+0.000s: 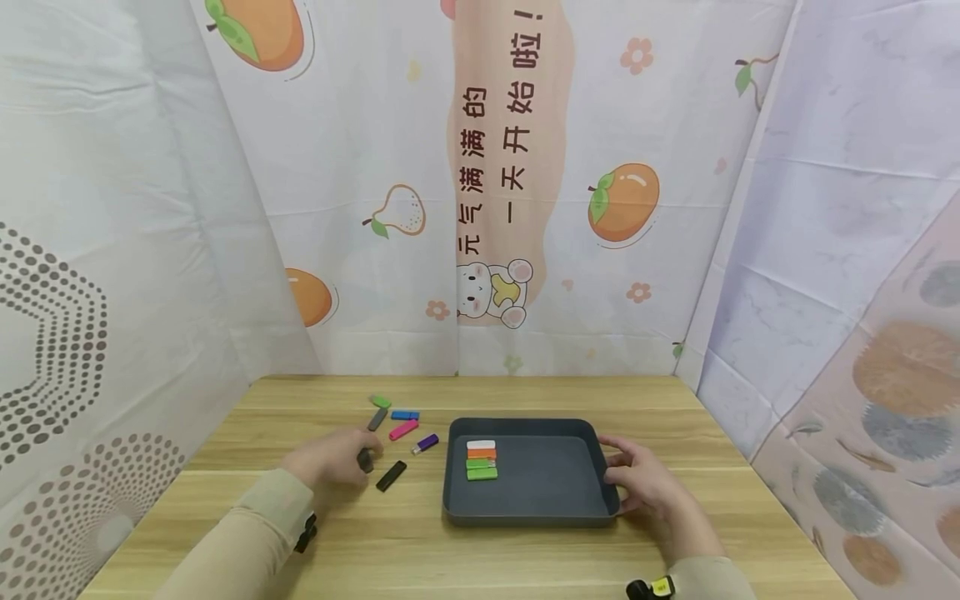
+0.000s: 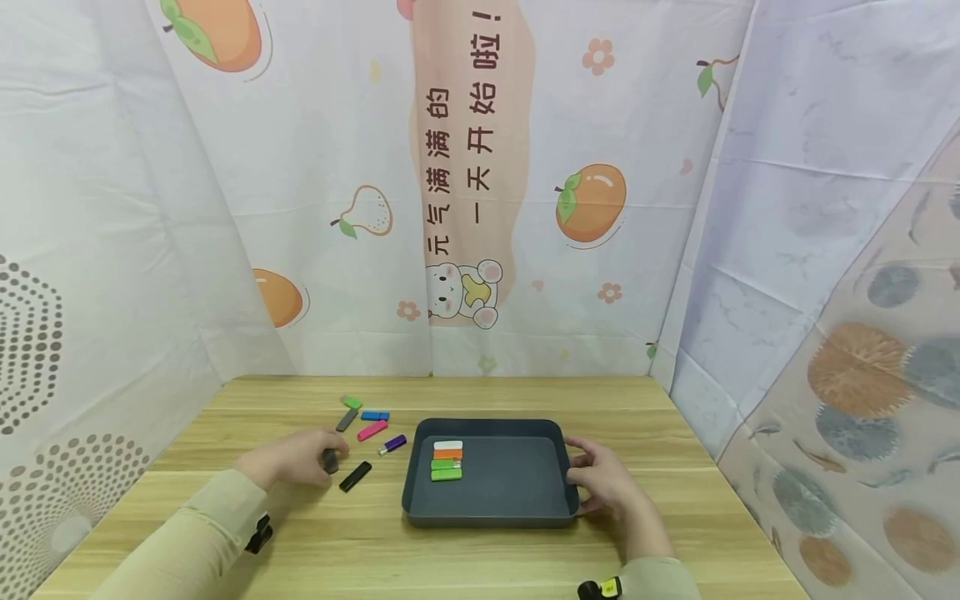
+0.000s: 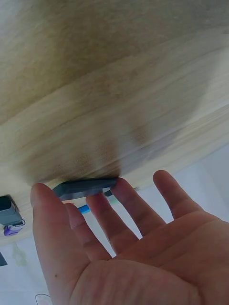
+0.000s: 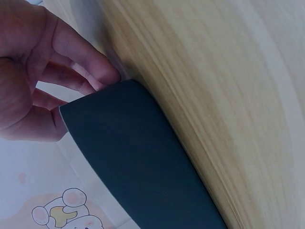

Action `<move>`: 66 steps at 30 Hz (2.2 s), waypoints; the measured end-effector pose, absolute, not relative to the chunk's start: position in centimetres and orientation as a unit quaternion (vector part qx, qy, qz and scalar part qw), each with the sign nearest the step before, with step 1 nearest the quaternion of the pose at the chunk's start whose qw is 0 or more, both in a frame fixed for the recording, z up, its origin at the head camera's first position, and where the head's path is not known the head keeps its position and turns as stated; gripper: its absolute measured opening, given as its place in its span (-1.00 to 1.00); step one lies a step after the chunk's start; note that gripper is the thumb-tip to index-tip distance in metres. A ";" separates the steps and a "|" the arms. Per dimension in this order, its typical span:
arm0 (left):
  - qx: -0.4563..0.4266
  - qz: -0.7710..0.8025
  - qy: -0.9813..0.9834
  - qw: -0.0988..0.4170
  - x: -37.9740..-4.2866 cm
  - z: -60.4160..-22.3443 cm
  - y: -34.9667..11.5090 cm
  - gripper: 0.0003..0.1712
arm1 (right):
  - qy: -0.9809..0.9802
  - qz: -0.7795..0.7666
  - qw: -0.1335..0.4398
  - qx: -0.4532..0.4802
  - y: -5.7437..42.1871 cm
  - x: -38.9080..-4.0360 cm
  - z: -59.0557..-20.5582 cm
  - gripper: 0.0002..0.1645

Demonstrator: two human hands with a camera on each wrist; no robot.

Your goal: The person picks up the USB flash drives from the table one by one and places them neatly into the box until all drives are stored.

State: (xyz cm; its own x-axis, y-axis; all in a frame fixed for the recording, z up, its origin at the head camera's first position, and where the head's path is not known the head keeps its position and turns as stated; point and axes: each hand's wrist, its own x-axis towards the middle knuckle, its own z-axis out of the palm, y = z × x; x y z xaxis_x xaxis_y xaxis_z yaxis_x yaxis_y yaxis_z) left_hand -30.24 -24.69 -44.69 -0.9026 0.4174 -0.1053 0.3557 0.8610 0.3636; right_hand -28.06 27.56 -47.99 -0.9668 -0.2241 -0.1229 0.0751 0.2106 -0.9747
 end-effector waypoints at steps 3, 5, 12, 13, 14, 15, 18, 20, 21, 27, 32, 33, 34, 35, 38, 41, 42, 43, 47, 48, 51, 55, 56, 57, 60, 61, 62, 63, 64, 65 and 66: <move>0.198 0.167 0.962 0.087 -30.2 -44.8 -24.7 -0.50 | 0.767 -0.628 0.121 -0.049 27.6 -28.1 -48.0 -0.09; 0.195 0.164 0.963 0.086 -30.2 -44.8 -24.6 -0.51 | 0.766 -0.630 0.122 -0.049 27.6 -28.1 -48.0 -0.09; 0.186 0.159 0.965 0.091 -30.1 -44.8 -24.7 -0.56 | 0.767 -0.628 0.120 -0.050 27.6 -28.2 -48.1 -0.08; 0.185 0.160 0.965 0.091 -30.1 -44.8 -24.7 -0.58 | 0.767 -0.628 0.120 -0.051 27.6 -28.2 -48.1 -0.08; 0.185 0.160 0.965 0.091 -30.1 -44.9 -24.7 -0.60 | 0.768 -0.628 0.119 -0.051 27.6 -28.2 -48.1 -0.08; 0.185 0.160 0.965 0.091 -30.1 -44.9 -24.8 -0.61 | 0.768 -0.627 0.119 -0.051 27.6 -28.2 -48.1 -0.09; 0.189 0.158 0.965 0.086 -30.2 -45.0 -24.8 -0.65 | 0.771 -0.624 0.118 -0.053 27.6 -28.1 -48.1 -0.09; 0.193 0.156 0.965 0.081 -30.2 -45.1 -24.8 -0.66 | 0.772 -0.623 0.118 -0.054 27.7 -28.2 -48.2 -0.09; 0.194 0.156 0.965 0.079 -30.3 -45.1 -24.8 -0.67 | 0.772 -0.622 0.118 -0.054 27.7 -28.2 -48.2 -0.09; 0.203 0.152 0.965 0.074 -30.4 -45.2 -24.9 -0.71 | 0.770 -0.625 0.119 -0.056 27.6 -28.2 -48.2 -0.09; 0.206 0.152 0.963 0.083 -30.5 -45.3 -24.9 -0.72 | 0.767 -0.628 0.120 -0.055 27.6 -28.2 -48.2 -0.09; 0.207 0.151 0.963 0.084 -30.5 -45.3 -25.0 -0.72 | 0.767 -0.628 0.119 -0.054 27.6 -28.2 -48.2 -0.09; 0.208 0.151 0.963 0.085 -30.5 -45.4 -25.0 -0.71 | 0.768 -0.627 0.118 -0.053 27.6 -28.2 -48.2 -0.09; 0.209 0.152 0.962 0.085 -30.5 -45.4 -25.0 -0.71 | 0.769 -0.627 0.118 -0.052 27.6 -28.2 -48.2 -0.09; 0.213 0.154 0.961 0.082 -30.6 -45.5 -25.0 -0.69 | 0.771 -0.625 0.116 -0.050 27.6 -28.1 -48.2 -0.09; 0.220 0.156 0.960 0.076 -30.7 -45.6 -25.1 -0.69 | 0.772 -0.624 0.115 -0.048 27.6 -28.1 -48.1 -0.09; 0.222 0.154 0.960 0.074 -30.7 -45.6 -25.1 -0.68 | 0.772 -0.623 0.114 -0.048 27.5 -28.1 -48.1 -0.09; 0.224 0.152 0.960 0.072 -30.7 -45.7 -25.1 -0.68 | 0.772 -0.623 0.115 -0.048 27.5 -28.1 -48.1 -0.09; 0.228 0.152 0.959 0.068 -30.7 -45.8 -25.1 -0.68 | 0.772 -0.623 0.116 -0.046 27.5 -28.1 -48.2 -0.10; 0.227 0.153 0.960 0.068 -30.7 -45.8 -25.1 -0.68 | 0.772 -0.623 0.116 -0.045 27.5 -28.1 -48.2 -0.10; 0.223 0.156 0.960 0.070 -30.6 -45.8 -25.1 -0.69 | 0.771 -0.624 0.117 -0.044 27.5 -28.1 -48.1 -0.11; 0.217 0.153 0.961 0.072 -30.6 -45.7 -25.1 -0.70 | 0.770 -0.626 0.118 -0.045 27.5 -28.1 -48.2 -0.10; 0.217 0.152 0.962 0.072 -30.6 -45.7 -25.1 -0.70 | 0.770 -0.625 0.117 -0.045 27.5 -28.1 -48.2 -0.10; 0.217 0.151 0.962 0.072 -30.6 -45.7 -25.1 -0.71 | 0.770 -0.625 0.117 -0.045 27.5 -28.1 -48.2 -0.10; 0.218 0.150 0.962 0.072 -30.5 -45.6 -25.1 -0.73 | 0.771 -0.625 0.117 -0.045 27.5 -28.1 -48.1 -0.10; 0.218 0.151 0.962 0.072 -30.5 -45.6 -25.1 -0.73 | 0.771 -0.624 0.116 -0.045 27.4 -28.1 -48.1 -0.10; 0.219 0.151 0.961 0.073 -30.4 -45.5 -25.0 -0.73 | 0.771 -0.624 0.116 -0.044 27.4 -28.1 -48.1 -0.10; 0.219 0.152 0.961 0.074 -30.4 -45.5 -25.0 -0.74 | 0.771 -0.625 0.117 -0.044 27.4 -28.0 -48.1 -0.10; 0.219 0.152 0.961 0.075 -30.4 -45.5 -25.0 -0.74 | 0.771 -0.624 0.117 -0.043 27.4 -28.0 -48.0 -0.10; 0.220 0.152 0.961 0.076 -30.4 -45.4 -25.0 -0.74 | 0.771 -0.624 0.117 -0.043 27.4 -28.0 -48.0 -0.10; 0.219 0.151 0.961 0.077 -30.3 -45.4 -25.0 -0.74 | 0.771 -0.624 0.117 -0.043 27.4 -28.0 -48.0 -0.10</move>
